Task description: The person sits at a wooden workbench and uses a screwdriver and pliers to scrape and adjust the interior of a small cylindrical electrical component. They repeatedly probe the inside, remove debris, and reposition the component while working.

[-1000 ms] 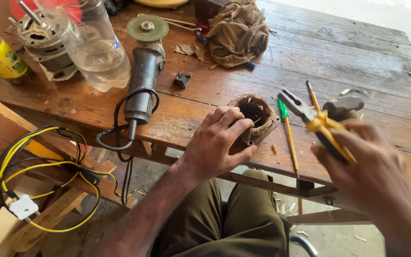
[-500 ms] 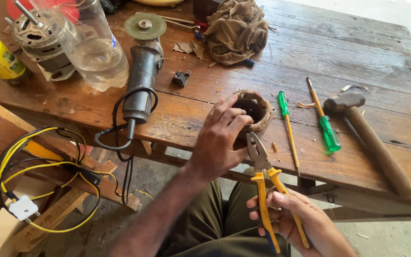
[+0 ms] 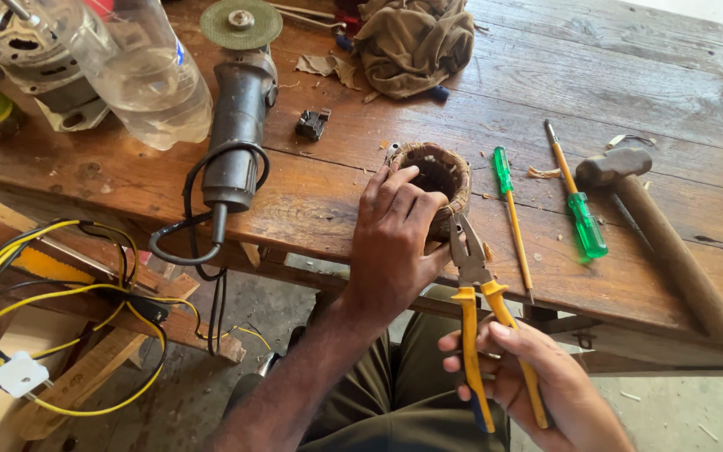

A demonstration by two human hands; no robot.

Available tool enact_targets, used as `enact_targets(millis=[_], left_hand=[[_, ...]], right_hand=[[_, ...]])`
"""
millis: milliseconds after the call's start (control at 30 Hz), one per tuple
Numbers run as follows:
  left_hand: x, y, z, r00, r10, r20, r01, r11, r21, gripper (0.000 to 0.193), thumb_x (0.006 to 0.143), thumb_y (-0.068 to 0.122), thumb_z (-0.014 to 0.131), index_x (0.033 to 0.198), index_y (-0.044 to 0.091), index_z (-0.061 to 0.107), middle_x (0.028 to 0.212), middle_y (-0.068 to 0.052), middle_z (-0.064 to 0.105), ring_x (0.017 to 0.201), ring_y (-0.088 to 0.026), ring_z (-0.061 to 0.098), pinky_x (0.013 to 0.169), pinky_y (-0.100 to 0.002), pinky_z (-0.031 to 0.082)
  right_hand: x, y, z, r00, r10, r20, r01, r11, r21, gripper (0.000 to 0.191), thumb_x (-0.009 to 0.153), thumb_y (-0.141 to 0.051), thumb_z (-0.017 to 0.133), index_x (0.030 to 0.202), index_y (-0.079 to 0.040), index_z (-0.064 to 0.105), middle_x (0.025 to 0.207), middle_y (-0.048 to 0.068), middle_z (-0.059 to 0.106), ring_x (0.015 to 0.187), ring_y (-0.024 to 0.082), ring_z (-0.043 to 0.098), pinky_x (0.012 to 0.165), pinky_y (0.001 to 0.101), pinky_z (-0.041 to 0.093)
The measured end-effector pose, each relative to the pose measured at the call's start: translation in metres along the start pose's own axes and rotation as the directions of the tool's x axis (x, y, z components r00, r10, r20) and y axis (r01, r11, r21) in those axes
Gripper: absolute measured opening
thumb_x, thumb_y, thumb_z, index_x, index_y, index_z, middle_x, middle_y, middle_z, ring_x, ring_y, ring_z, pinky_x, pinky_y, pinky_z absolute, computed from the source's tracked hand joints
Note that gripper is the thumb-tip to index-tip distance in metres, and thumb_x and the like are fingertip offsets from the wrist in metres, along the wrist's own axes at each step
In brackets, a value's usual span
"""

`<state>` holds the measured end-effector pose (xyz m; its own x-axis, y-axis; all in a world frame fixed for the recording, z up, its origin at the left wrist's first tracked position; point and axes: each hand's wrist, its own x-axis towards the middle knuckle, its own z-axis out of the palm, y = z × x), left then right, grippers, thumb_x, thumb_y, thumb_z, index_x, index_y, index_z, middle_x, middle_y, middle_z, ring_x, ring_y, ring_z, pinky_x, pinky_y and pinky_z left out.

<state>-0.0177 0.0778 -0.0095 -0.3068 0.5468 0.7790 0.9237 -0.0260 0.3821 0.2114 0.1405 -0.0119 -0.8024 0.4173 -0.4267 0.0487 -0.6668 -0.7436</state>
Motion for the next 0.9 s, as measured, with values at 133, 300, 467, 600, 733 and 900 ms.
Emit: enact_targets(millis=[133,300,467,600,733,900], left_hand=[[-0.001,-0.001,0.003,1.0,0.011,0.008,-0.011,0.999,0.034,0.057,0.077,0.04,0.089,0.116,0.004,0.066,0.111,-0.014,0.064,0.133,-0.031,0.054,0.125,-0.053,0.032],[-0.003,-0.003,0.007,1.0,0.015,-0.008,-0.015,0.999,0.052,0.058,0.077,0.042,0.09,0.114,0.005,0.066,0.111,-0.014,0.065,0.131,-0.031,0.055,0.125,-0.052,0.033],[-0.004,-0.005,0.011,0.999,0.03,-0.025,-0.029,0.998,0.05,0.06,0.076,0.044,0.092,0.113,0.005,0.066,0.112,-0.015,0.065,0.13,-0.031,0.055,0.126,-0.052,0.033],[-0.004,-0.007,0.013,0.999,0.038,-0.032,-0.035,0.996,0.085,0.062,0.073,0.045,0.093,0.113,0.006,0.066,0.112,-0.014,0.066,0.13,-0.031,0.055,0.126,-0.052,0.033],[-0.005,-0.009,0.014,0.999,0.034,-0.009,-0.033,0.995,0.092,0.063,0.073,0.046,0.092,0.114,0.006,0.066,0.112,-0.012,0.066,0.13,-0.03,0.055,0.127,-0.052,0.034],[-0.005,-0.01,0.013,0.999,0.034,-0.006,-0.033,0.996,0.083,0.065,0.073,0.047,0.091,0.116,0.005,0.066,0.115,-0.014,0.066,0.13,-0.031,0.054,0.125,-0.052,0.034]], right_hand=[[-0.007,-0.009,-0.007,0.998,-0.063,0.01,0.064,0.997,-0.048,0.034,0.096,-0.027,0.058,0.109,0.004,0.064,0.114,0.028,0.071,0.093,0.03,0.073,0.074,0.0432,0.062],[-0.014,-0.03,-0.019,0.793,-0.584,-0.176,0.077,0.382,-0.921,0.043,0.096,-0.039,0.068,0.12,-0.003,0.073,0.11,0.024,0.074,0.094,0.028,0.073,0.079,0.0409,0.061],[0.001,-0.063,-0.024,0.628,-0.769,-0.121,-0.394,-0.179,-0.902,0.055,0.089,-0.055,0.071,0.12,-0.01,0.079,0.129,0.016,0.069,0.105,0.035,0.069,0.089,0.0472,0.054],[0.015,-0.079,-0.018,0.654,-0.749,-0.11,-0.421,-0.239,-0.875,0.06,0.089,-0.058,0.072,0.124,-0.009,0.076,0.134,0.016,0.066,0.108,0.035,0.068,0.09,0.0491,0.054],[0.024,-0.078,-0.001,0.618,-0.786,0.021,-0.459,-0.382,-0.802,0.051,0.092,-0.049,0.073,0.12,-0.007,0.077,0.129,0.017,0.067,0.109,0.035,0.067,0.091,0.0465,0.054],[0.037,-0.079,0.024,0.657,-0.753,-0.024,-0.263,-0.199,-0.944,0.036,0.099,-0.041,0.072,0.118,-0.011,0.079,0.11,0.013,0.076,0.089,0.028,0.074,0.08,0.0442,0.059]])
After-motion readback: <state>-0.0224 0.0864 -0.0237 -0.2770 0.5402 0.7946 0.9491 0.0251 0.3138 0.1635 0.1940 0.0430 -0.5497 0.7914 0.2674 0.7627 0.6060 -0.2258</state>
